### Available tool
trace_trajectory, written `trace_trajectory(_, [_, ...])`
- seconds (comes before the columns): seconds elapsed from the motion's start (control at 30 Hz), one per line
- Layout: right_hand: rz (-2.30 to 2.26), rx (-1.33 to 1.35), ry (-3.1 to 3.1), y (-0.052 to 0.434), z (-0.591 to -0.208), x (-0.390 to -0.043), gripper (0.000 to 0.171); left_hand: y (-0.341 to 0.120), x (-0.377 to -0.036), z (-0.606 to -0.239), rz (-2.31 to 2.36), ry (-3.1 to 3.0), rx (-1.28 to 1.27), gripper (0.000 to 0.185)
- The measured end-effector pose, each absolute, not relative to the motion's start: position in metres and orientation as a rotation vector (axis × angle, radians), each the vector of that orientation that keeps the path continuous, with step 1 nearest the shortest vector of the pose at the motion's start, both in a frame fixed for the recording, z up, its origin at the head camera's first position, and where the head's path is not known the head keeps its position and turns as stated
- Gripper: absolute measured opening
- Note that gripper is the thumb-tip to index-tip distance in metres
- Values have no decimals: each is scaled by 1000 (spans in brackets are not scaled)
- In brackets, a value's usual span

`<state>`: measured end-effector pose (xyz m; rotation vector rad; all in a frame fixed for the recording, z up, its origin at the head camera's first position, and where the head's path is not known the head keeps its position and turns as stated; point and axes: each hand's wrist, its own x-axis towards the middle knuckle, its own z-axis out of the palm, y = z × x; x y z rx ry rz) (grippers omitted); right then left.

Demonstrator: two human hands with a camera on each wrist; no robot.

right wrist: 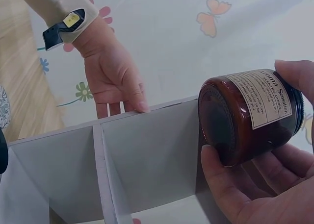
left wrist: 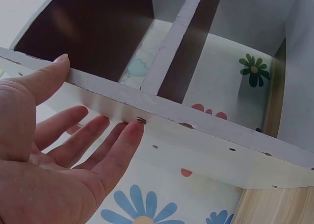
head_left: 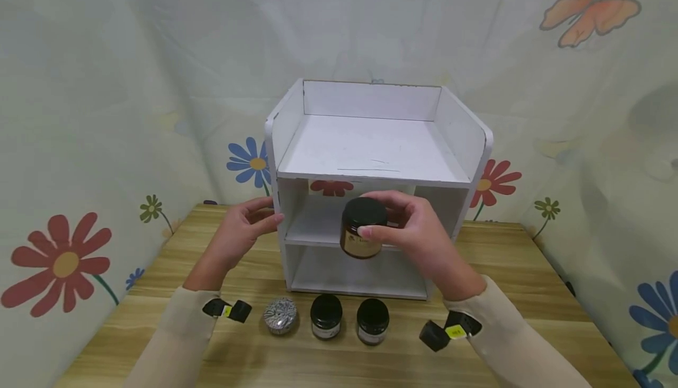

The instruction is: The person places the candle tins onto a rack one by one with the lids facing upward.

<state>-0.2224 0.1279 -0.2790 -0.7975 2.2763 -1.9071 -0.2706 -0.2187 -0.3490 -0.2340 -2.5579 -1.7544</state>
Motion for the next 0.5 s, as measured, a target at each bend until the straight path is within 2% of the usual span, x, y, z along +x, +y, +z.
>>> trace_trajectory(0.5, [-1917,-812,2292,123,-272,-230,47,-218,-270,-349,-1762,-2551,-242,72])
